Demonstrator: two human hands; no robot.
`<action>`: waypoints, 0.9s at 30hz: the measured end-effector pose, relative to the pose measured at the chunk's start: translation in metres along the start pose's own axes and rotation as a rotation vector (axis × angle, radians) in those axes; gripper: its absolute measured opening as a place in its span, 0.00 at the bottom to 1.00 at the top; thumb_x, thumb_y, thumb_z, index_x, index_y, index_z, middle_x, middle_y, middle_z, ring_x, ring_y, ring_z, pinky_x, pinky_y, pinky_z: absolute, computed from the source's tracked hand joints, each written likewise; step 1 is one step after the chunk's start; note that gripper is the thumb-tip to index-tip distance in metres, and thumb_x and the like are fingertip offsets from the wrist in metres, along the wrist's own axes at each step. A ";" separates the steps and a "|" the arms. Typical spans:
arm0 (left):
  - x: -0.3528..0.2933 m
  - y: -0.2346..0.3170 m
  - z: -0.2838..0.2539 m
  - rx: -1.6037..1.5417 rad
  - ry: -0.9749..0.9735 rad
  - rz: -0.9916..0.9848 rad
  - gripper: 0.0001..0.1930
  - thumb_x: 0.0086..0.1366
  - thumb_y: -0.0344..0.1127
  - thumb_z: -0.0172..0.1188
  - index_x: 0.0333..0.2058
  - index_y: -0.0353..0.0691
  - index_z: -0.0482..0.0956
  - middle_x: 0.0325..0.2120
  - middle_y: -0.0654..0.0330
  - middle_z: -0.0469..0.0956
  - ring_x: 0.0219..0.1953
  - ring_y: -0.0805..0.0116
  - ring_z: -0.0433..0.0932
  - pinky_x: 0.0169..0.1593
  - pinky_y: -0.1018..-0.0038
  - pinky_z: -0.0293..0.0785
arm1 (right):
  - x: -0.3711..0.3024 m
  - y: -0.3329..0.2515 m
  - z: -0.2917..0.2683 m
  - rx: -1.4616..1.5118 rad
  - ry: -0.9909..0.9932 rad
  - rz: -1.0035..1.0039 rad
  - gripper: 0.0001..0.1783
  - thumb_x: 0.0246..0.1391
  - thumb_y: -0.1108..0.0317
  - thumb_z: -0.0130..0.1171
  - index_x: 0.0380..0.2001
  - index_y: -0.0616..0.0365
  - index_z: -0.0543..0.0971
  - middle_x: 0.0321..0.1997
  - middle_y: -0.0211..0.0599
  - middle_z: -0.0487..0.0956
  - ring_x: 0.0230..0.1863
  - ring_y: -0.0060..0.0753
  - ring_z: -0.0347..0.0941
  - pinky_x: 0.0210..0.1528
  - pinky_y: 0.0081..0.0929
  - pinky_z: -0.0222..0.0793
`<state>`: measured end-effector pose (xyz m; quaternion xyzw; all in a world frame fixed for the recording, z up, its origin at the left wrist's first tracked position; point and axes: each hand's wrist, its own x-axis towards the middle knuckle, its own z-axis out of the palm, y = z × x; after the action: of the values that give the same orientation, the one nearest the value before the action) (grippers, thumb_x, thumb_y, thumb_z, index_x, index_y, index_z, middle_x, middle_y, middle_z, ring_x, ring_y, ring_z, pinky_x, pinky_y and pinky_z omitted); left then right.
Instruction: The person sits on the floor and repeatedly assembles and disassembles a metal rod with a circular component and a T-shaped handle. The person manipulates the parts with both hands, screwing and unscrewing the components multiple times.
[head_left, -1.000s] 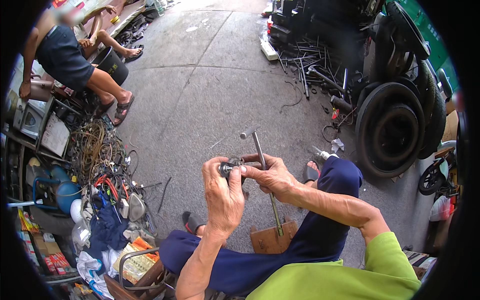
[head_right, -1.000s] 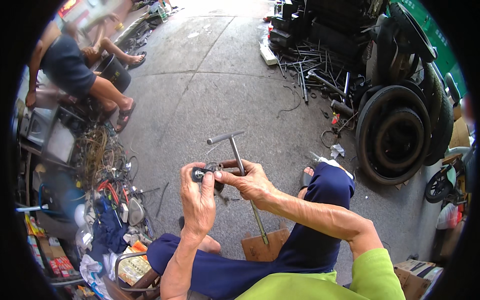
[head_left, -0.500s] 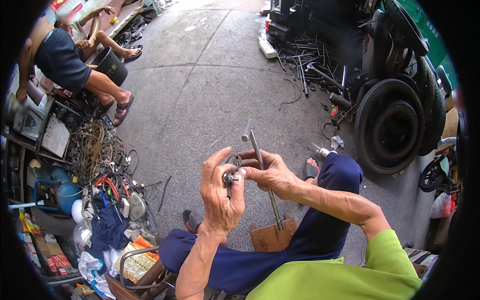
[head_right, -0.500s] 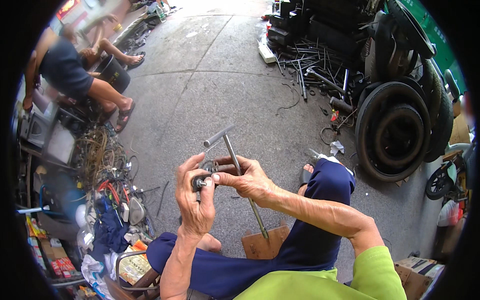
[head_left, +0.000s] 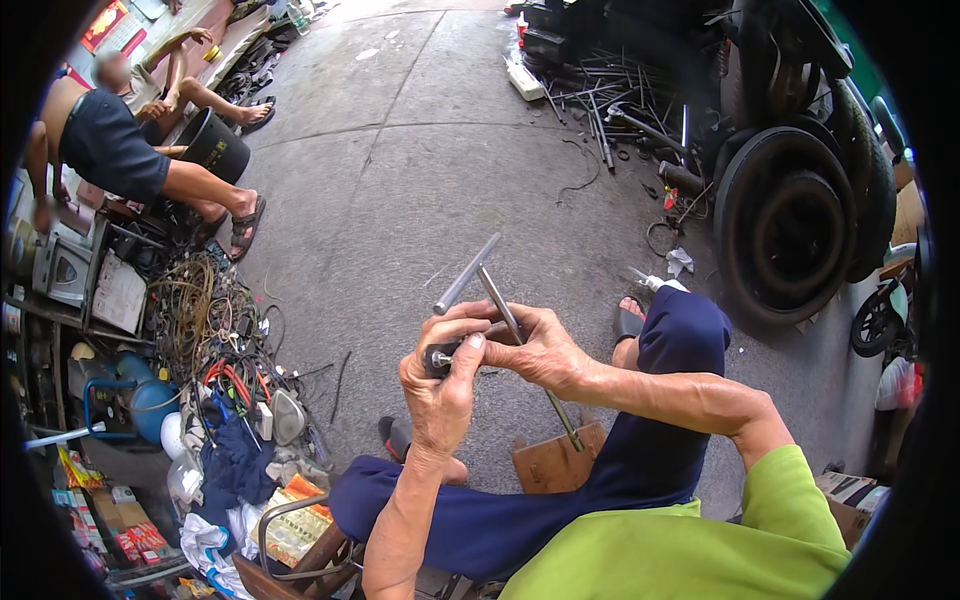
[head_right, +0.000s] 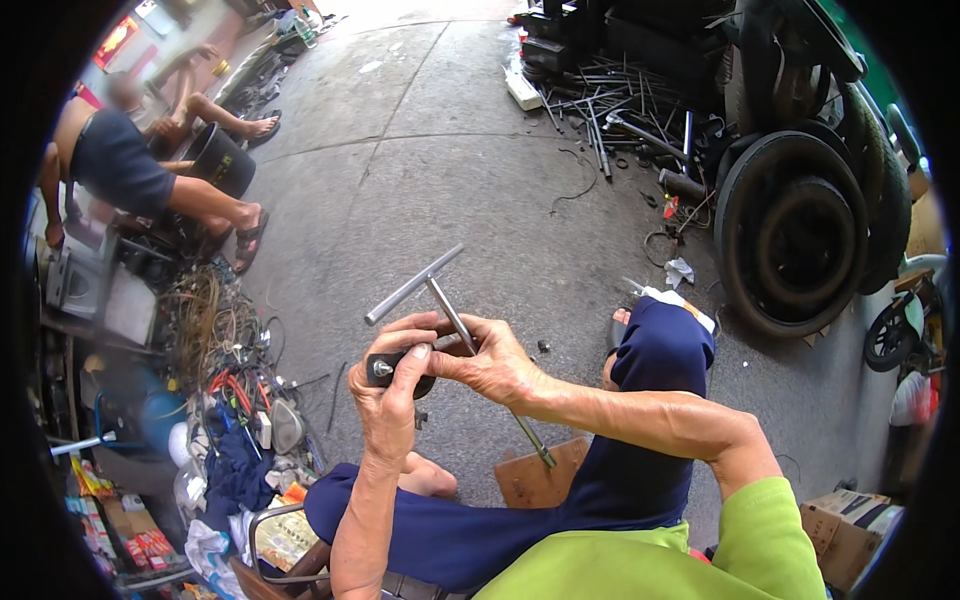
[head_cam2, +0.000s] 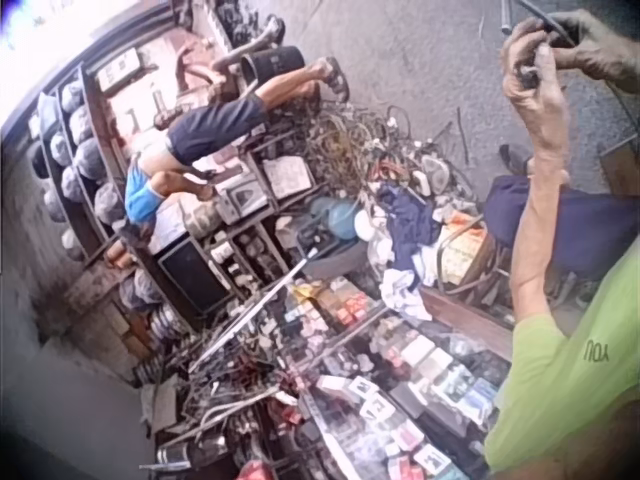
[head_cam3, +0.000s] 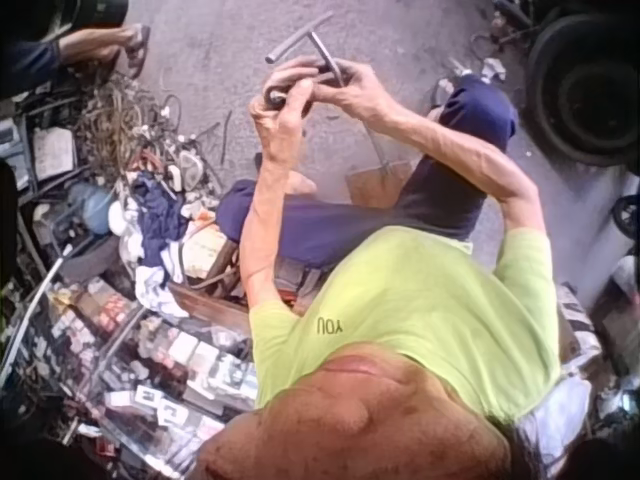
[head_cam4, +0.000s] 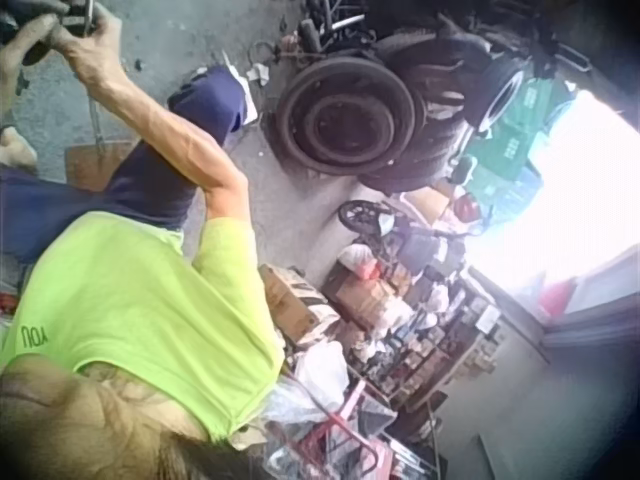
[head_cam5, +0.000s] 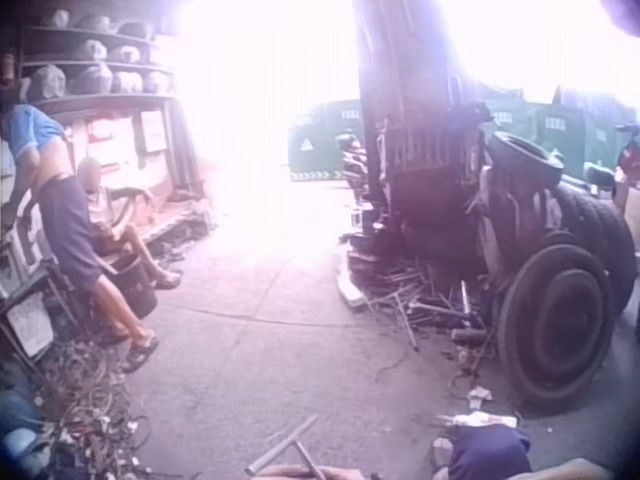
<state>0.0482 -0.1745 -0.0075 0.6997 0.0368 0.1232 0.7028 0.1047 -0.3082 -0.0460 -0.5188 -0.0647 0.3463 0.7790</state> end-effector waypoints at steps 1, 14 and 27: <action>0.000 -0.002 -0.001 0.008 0.008 -0.014 0.07 0.68 0.31 0.55 0.36 0.34 0.79 0.42 0.56 0.79 0.45 0.67 0.79 0.46 0.71 0.78 | 0.000 -0.001 0.000 -0.024 0.004 0.021 0.30 0.49 0.61 0.72 0.51 0.64 0.74 0.43 0.44 0.81 0.46 0.32 0.77 0.49 0.32 0.74; 0.013 -0.012 -0.035 -0.219 0.267 -0.231 0.19 0.71 0.43 0.52 0.22 0.38 0.69 0.25 0.54 0.77 0.37 0.62 0.79 0.39 0.63 0.80 | 0.003 -0.041 -0.010 -0.206 0.256 0.063 0.33 0.45 0.46 0.70 0.44 0.64 0.78 0.34 0.38 0.80 0.24 0.16 0.65 0.24 0.18 0.59; -0.004 -0.015 -0.038 -0.276 0.210 -0.426 0.17 0.71 0.37 0.49 0.24 0.32 0.73 0.34 0.44 0.79 0.34 0.61 0.80 0.41 0.61 0.82 | -0.006 -0.057 -0.035 -0.541 0.191 -0.057 0.26 0.53 0.46 0.64 0.19 0.61 0.79 0.14 0.26 0.69 0.18 0.18 0.62 0.23 0.22 0.58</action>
<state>0.0379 -0.1378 -0.0231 0.5572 0.2391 0.0483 0.7937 0.1427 -0.3509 -0.0119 -0.7359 -0.0956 0.2442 0.6243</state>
